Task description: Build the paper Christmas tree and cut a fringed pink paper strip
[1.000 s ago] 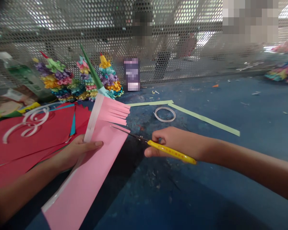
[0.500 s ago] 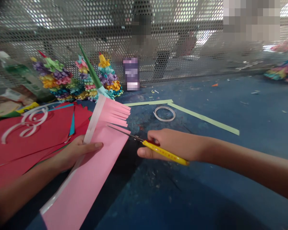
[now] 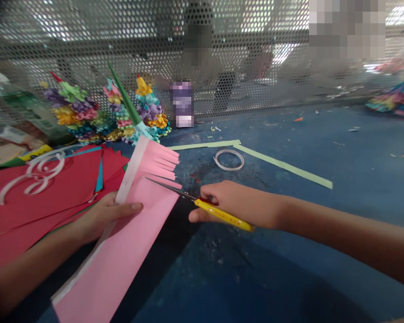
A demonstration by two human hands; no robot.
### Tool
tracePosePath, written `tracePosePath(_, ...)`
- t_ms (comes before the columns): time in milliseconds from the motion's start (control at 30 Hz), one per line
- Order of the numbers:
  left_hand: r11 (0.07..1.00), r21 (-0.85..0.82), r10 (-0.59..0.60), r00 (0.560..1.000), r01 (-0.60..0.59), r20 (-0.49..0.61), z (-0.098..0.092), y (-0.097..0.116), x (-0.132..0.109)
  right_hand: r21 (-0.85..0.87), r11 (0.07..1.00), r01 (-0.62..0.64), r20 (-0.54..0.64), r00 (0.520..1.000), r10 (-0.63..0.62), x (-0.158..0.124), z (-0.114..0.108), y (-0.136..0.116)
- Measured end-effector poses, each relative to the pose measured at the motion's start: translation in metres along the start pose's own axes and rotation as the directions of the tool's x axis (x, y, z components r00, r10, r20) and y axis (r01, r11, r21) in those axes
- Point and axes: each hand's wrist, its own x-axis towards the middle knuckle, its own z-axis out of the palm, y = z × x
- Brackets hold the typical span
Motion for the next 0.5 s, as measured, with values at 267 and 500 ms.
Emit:
tracePosePath(267,0.999,-0.050,0.009,1.000,-0.008,0.028,0.000,-0.001,-0.001,-0.030,0.999,0.042,-0.003,0.999,-0.042,-0.001,0.001,0.005)
tracePosePath(500,0.995,-0.098,0.011,0.999,-0.007,0.034,0.002,0.003,-0.001,0.022,0.999,0.048,0.003,0.999,-0.048,-0.003,-0.001,-0.005)
